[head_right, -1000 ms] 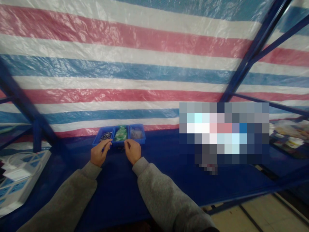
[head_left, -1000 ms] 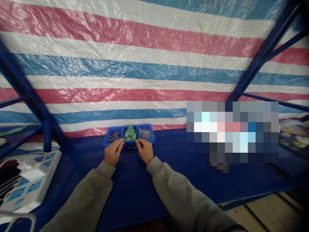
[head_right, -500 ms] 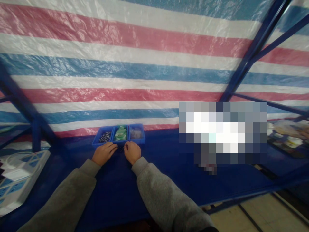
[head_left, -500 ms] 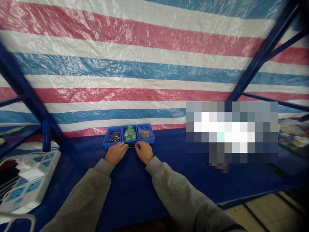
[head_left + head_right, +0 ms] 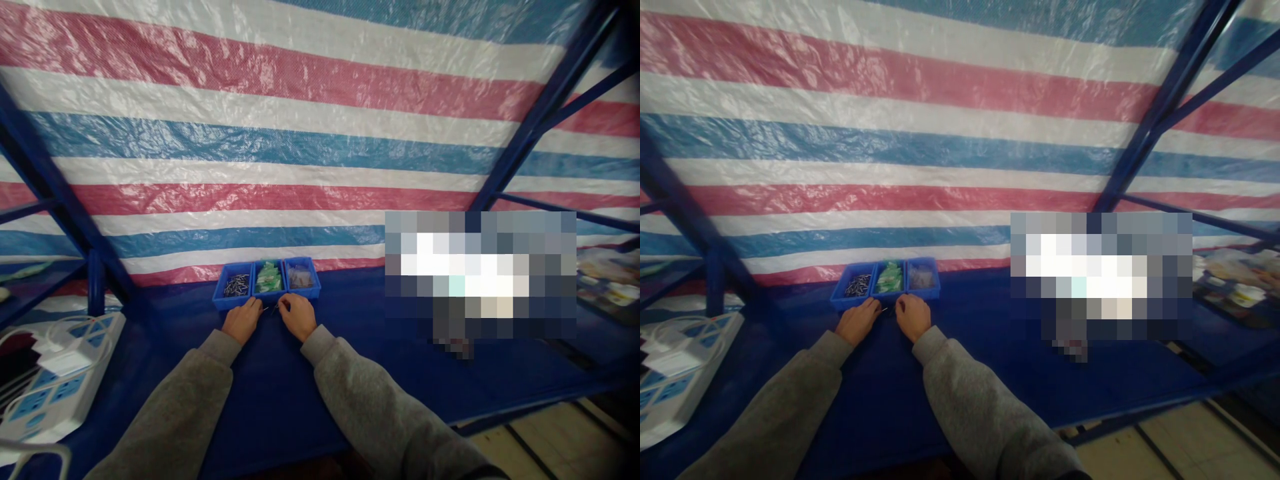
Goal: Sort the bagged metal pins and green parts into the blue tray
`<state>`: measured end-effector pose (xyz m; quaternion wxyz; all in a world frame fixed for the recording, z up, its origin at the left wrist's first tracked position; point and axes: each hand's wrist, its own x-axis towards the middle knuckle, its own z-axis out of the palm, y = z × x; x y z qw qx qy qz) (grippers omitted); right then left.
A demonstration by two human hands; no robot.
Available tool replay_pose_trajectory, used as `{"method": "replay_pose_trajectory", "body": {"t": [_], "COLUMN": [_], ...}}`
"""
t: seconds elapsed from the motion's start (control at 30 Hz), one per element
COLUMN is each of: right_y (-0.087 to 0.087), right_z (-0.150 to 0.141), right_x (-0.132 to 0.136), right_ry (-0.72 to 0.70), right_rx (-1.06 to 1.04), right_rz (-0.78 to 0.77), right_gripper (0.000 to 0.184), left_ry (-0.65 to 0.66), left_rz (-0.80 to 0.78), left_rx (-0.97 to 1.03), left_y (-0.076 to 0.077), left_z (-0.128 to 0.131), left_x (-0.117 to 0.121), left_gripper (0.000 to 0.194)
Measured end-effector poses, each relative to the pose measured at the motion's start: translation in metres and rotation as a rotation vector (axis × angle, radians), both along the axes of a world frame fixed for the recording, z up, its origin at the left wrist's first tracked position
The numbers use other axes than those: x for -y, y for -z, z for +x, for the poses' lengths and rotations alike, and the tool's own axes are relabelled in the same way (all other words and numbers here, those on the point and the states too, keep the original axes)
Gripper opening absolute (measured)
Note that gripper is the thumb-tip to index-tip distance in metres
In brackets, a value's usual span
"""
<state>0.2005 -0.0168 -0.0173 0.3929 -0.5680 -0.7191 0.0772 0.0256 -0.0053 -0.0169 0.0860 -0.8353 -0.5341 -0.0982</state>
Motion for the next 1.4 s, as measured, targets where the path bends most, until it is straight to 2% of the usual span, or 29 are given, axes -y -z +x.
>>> {"method": "replay_pose_trajectory", "body": {"t": [0.13,0.27,0.63,0.87,1.07,1.4], "right_y": [0.001,0.001,-0.004,-0.006,-0.008,-0.010], "right_z": [0.000,-0.001,-0.003,-0.003,-0.003,-0.002], "right_x": [-0.001,-0.003,0.002,0.004,0.005,0.007], "right_ry": [-0.001,-0.040,-0.280,-0.301,-0.272,-0.265], "right_rx": [-0.020,-0.069,-0.188,-0.275,-0.373,-0.359], "right_rz": [0.012,0.032,0.096,0.164,0.170,0.182], "right_gripper": [0.013,0.015,0.018,0.015,0.016,0.021], "left_ry": [-0.009,0.037,0.257,0.334,0.330,0.285], "left_rz": [-0.004,-0.017,0.118,0.236,0.278,0.216], "left_rx": [-0.017,0.035,0.497,0.659,0.712,0.783], "left_y": [-0.001,-0.005,-0.015,-0.019,-0.023,-0.026], "left_z": [0.001,0.002,0.005,0.004,0.004,0.006], "left_x": [0.004,0.007,0.012,0.015,0.016,0.021], "left_gripper": [0.023,0.019,0.021,0.017,0.016,0.020]}}
